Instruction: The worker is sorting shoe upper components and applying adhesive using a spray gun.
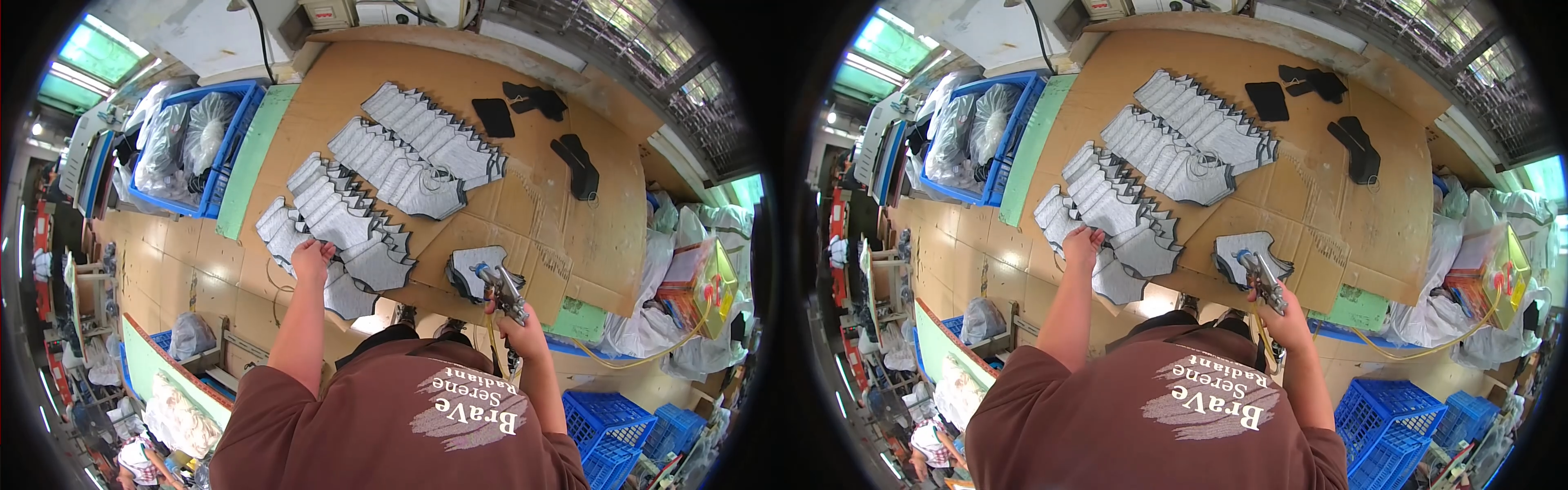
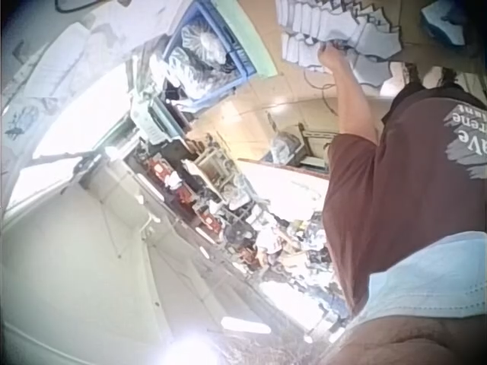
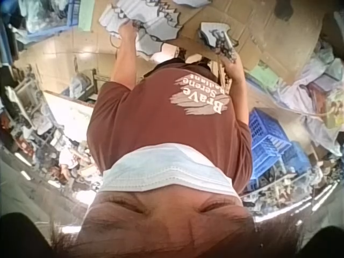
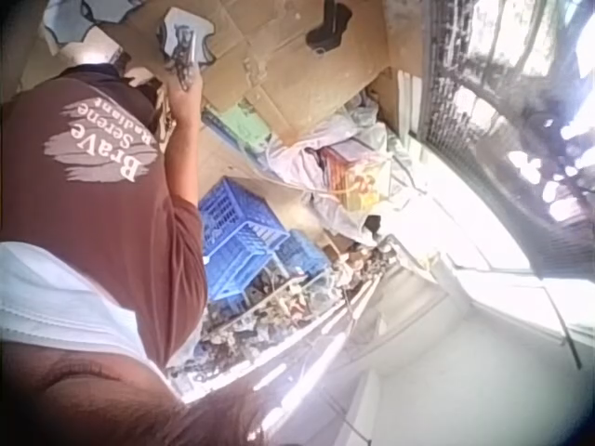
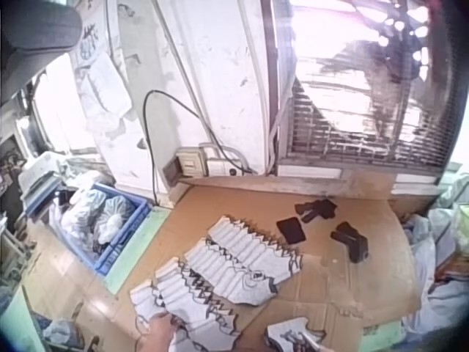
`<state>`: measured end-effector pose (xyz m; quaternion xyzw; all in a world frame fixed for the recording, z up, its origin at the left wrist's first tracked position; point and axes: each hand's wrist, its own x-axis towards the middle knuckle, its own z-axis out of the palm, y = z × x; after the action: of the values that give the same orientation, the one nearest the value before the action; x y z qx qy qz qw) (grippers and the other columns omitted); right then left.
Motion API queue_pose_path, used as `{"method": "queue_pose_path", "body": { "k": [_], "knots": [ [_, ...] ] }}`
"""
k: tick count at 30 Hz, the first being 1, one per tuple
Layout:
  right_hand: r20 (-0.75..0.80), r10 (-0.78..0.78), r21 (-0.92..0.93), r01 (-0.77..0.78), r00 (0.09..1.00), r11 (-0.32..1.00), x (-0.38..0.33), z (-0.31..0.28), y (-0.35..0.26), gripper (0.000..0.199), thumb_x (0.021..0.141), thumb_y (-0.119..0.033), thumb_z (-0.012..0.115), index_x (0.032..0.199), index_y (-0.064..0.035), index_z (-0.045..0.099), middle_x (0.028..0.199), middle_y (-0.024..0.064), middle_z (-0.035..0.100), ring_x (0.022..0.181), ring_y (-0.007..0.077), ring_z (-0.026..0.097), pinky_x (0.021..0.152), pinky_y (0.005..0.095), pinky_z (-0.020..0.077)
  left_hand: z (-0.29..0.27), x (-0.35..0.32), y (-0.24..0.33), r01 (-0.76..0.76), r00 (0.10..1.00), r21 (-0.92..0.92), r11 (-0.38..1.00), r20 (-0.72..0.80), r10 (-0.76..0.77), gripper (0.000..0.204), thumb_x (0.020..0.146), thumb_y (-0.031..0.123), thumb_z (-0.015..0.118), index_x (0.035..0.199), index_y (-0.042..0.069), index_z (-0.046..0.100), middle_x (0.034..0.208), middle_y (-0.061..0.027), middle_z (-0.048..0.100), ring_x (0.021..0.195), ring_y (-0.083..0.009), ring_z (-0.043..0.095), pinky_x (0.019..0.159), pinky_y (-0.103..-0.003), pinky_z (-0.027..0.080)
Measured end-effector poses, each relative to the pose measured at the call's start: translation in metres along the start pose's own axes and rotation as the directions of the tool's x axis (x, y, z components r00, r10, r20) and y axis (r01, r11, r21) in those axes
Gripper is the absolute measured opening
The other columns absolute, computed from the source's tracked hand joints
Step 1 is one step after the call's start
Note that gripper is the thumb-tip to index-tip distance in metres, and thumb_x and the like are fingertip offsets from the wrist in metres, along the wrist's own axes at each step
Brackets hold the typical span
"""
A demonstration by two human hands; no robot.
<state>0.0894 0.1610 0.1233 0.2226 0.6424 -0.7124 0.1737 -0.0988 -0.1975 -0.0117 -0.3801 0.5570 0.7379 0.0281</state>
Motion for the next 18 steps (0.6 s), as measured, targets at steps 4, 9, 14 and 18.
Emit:
{"method": "queue_pose_path", "body": {
  "k": [4, 9, 14, 18],
  "knots": [
    [-0.010, -0.092, -0.053, 0.091, 0.996, 0.994, 0.000, -0.001, 0.009, 0.024, 0.075, -0.002, 0.051, 0.099, -0.0032, 0.055, 0.090, 0.0007, 0.057, 0.086, 0.0109, 0.050, 0.080, 0.0251, 0.0393, 0.007, -0.015, 0.009, -0.046, 0.997, 0.276, 0.960, -0.054, 0.063, 0.023, 0.080, 0.002, 0.053, 0.099, -0.007, 0.043, 0.087, -0.0159, 0.052, 0.066, -0.0216, 0.059, 0.056, -0.032, 0.052],
    [-0.026, -0.094, -0.070, 0.092, 0.995, 0.993, 0.000, 0.004, 0.004, 0.023, 0.076, -0.004, 0.054, 0.098, -0.0020, 0.055, 0.090, 0.0014, 0.057, 0.086, 0.0108, 0.050, 0.080, 0.0248, 0.0390, 0.021, -0.030, 0.006, -0.575, 0.713, 0.724, 0.381, 0.215, 0.667, 0.032, 0.074, 0.009, 0.061, 0.098, -0.006, 0.047, 0.081, -0.0150, 0.053, 0.068, -0.0245, 0.052, 0.063, -0.035, 0.042],
    [-0.038, -0.093, -0.116, 0.088, 0.995, 0.989, 0.004, 0.008, 0.004, 0.022, 0.076, -0.004, 0.055, 0.098, -0.0021, 0.055, 0.085, 0.0011, 0.056, 0.083, 0.0104, 0.050, 0.078, 0.0249, 0.0397, 0.092, -0.098, -0.018, -0.839, 0.518, 0.379, 0.390, 0.775, 0.362, 0.021, 0.075, 0.012, 0.063, 0.092, 0.001, 0.058, 0.080, -0.0098, 0.053, 0.069, -0.0171, 0.052, 0.063, -0.029, 0.043],
    [-0.088, -0.174, -0.105, 0.164, 0.981, 0.981, 0.011, 0.010, 0.015, 0.027, 0.072, -0.004, 0.049, 0.098, -0.0063, 0.056, 0.077, -0.0037, 0.055, 0.058, 0.0034, 0.044, 0.049, 0.0183, 0.0368, 0.127, -0.129, -0.039, -0.853, 0.347, 0.203, 0.480, 0.908, 0.234, 0.029, 0.070, 0.014, 0.068, 0.093, -0.001, 0.060, 0.079, -0.0093, 0.052, 0.066, -0.0176, 0.052, 0.062, -0.028, 0.043]
  ]
}}
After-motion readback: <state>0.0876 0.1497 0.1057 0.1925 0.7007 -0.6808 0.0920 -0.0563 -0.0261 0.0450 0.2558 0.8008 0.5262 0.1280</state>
